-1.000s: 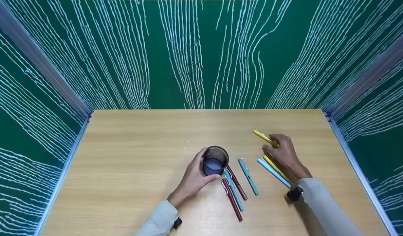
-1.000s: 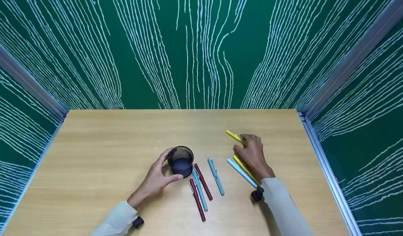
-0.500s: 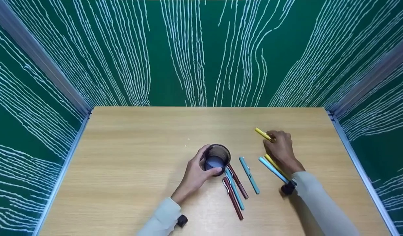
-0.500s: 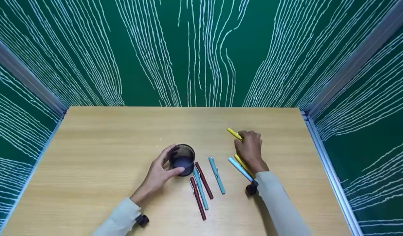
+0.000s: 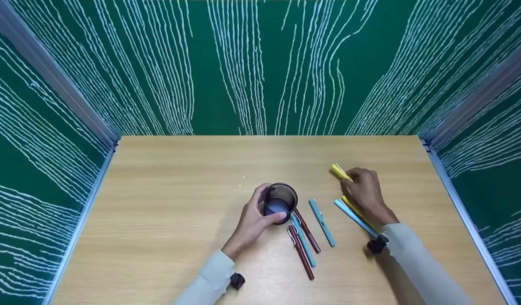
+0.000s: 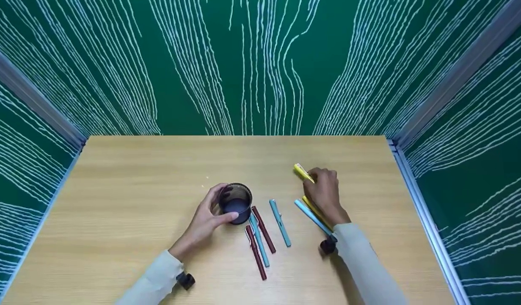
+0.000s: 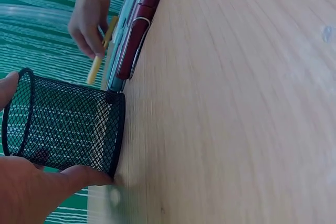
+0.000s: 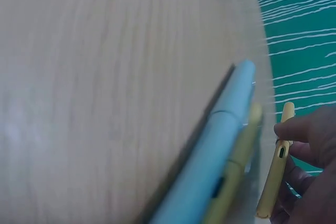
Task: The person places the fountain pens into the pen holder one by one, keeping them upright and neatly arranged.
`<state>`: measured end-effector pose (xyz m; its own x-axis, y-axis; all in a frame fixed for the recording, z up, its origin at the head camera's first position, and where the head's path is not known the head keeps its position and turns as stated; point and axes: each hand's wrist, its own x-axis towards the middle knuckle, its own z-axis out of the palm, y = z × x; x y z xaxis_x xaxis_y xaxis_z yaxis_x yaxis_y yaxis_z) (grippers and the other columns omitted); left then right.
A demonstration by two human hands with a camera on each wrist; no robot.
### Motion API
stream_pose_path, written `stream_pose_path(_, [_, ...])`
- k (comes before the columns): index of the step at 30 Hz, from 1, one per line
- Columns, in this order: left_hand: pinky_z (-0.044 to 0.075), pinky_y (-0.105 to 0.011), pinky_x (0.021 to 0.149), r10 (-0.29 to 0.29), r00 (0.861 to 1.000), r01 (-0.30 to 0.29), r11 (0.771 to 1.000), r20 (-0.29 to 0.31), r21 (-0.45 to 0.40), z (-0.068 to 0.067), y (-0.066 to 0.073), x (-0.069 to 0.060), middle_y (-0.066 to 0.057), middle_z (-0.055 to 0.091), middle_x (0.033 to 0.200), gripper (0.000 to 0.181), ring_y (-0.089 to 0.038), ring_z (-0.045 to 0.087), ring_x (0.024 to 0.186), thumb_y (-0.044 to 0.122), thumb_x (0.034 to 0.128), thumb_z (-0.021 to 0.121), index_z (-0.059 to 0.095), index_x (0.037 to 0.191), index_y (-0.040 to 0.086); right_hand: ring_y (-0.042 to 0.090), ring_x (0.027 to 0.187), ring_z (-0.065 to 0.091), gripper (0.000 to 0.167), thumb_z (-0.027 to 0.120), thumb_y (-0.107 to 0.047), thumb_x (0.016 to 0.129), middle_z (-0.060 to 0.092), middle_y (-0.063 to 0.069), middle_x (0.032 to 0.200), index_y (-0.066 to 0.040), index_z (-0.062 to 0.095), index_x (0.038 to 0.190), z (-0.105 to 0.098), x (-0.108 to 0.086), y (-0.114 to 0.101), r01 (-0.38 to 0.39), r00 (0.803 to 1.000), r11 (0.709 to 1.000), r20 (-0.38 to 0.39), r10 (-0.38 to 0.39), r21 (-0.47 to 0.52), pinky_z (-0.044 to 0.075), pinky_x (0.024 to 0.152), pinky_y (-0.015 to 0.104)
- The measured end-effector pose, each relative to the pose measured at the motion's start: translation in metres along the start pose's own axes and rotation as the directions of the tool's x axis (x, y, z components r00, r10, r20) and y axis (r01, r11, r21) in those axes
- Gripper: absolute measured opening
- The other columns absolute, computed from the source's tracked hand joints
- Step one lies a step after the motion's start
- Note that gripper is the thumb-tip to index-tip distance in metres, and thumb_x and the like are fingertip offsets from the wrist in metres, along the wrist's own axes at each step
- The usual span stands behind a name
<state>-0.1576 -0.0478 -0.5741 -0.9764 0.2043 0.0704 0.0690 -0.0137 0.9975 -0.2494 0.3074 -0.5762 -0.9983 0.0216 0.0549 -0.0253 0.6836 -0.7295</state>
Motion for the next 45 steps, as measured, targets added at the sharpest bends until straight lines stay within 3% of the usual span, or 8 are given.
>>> stream_pose_path(4, [0.034, -0.053, 0.130, -0.005, 1.000, 0.005, 1.000, -0.003, 0.015, 0.000, 0.001, 0.000, -0.010, 0.055, 0.162, 0.089, -0.037, 0.048, 0.153, 0.011, 0.0889, 0.091, 0.045, 0.165, 0.014, 0.042, 0.122, 0.055, 0.026, 0.073, -0.006, 0.102, 0.066, 0.024, 0.130, 0.005, 0.075, 0.125, -0.011, -0.006, -0.013, 0.030, 0.999, 0.999, -0.025, -0.029, 0.018, 0.046, 0.107, 0.059])
stream_pose_path(9, [0.035, -0.054, 0.129, 0.023, 1.000, -0.024, 0.999, 0.012, 0.042, 0.000, 0.002, 0.000, -0.011, 0.048, 0.169, 0.093, -0.035, 0.044, 0.157, 0.009, 0.0912, 0.088, 0.040, 0.171, 0.012, 0.041, 0.119, 0.052, 0.024, 0.074, -0.006, 0.102, 0.070, 0.025, 0.121, 0.006, 0.076, 0.123, -0.022, -0.013, -0.027, 0.068, 0.995, 0.998, -0.072, -0.067, 0.015, 0.036, 0.100, 0.054])
stream_pose_path(14, [0.035, -0.056, 0.129, 0.040, 0.999, -0.041, 0.998, 0.033, 0.039, 0.002, 0.000, 0.001, -0.013, 0.047, 0.170, 0.088, -0.037, 0.043, 0.157, 0.009, 0.0926, 0.088, 0.045, 0.169, 0.015, 0.040, 0.116, 0.055, 0.023, 0.075, -0.005, 0.102, 0.072, 0.025, 0.118, 0.007, 0.077, 0.123, -0.033, -0.023, -0.036, 0.096, 0.990, 0.995, -0.106, -0.094, 0.013, 0.040, 0.100, 0.054])
stream_pose_path(19, [0.039, -0.058, 0.125, 0.013, 0.999, -0.014, 0.999, 0.040, 0.035, 0.003, 0.000, 0.001, -0.012, 0.046, 0.170, 0.088, -0.041, 0.047, 0.154, 0.012, 0.0926, 0.088, 0.046, 0.169, 0.021, 0.042, 0.116, 0.057, 0.023, 0.077, -0.001, 0.100, 0.073, 0.026, 0.117, 0.008, 0.077, 0.121, -0.039, -0.032, -0.042, 0.117, 0.986, 0.993, -0.125, -0.114, 0.012, 0.044, 0.102, 0.059])
stream_pose_path(27, [0.035, -0.056, 0.128, 0.012, 0.999, -0.015, 0.998, 0.040, 0.059, 0.001, -0.001, 0.001, -0.012, 0.042, 0.173, 0.093, -0.041, 0.046, 0.155, 0.015, 0.0930, 0.089, 0.040, 0.172, 0.020, 0.038, 0.116, 0.058, 0.022, 0.079, -0.002, 0.099, 0.074, 0.024, 0.117, 0.006, 0.077, 0.120, -0.043, -0.039, -0.053, 0.136, 0.982, 0.991, -0.135, -0.133, 0.010, 0.045, 0.101, 0.052])
stream_pose_path(36, [0.046, -0.061, 0.119, -0.005, 0.999, 0.005, 1.000, 0.035, 0.015, -0.001, 0.003, 0.000, -0.014, 0.047, 0.170, 0.089, -0.049, 0.053, 0.147, 0.011, 0.0907, 0.090, 0.046, 0.168, 0.020, 0.040, 0.118, 0.058, 0.023, 0.079, -0.003, 0.099, 0.074, 0.023, 0.118, 0.005, 0.076, 0.120, -0.040, -0.046, -0.061, 0.124, 0.985, 0.992, -0.126, -0.120, 0.024, 0.044, 0.105, 0.054])
stream_pose_path(45, [0.039, -0.060, 0.125, 0.014, 0.999, -0.014, 1.000, 0.047, 0.014, 0.002, 0.003, -0.001, -0.013, 0.051, 0.167, 0.090, -0.044, 0.053, 0.149, 0.009, 0.0913, 0.088, 0.043, 0.169, 0.015, 0.039, 0.119, 0.057, 0.021, 0.079, -0.005, 0.099, 0.073, 0.021, 0.117, 0.004, 0.076, 0.118, -0.038, -0.052, -0.067, 0.107, 0.989, 0.993, -0.110, -0.102, 0.042, 0.044, 0.107, 0.057])
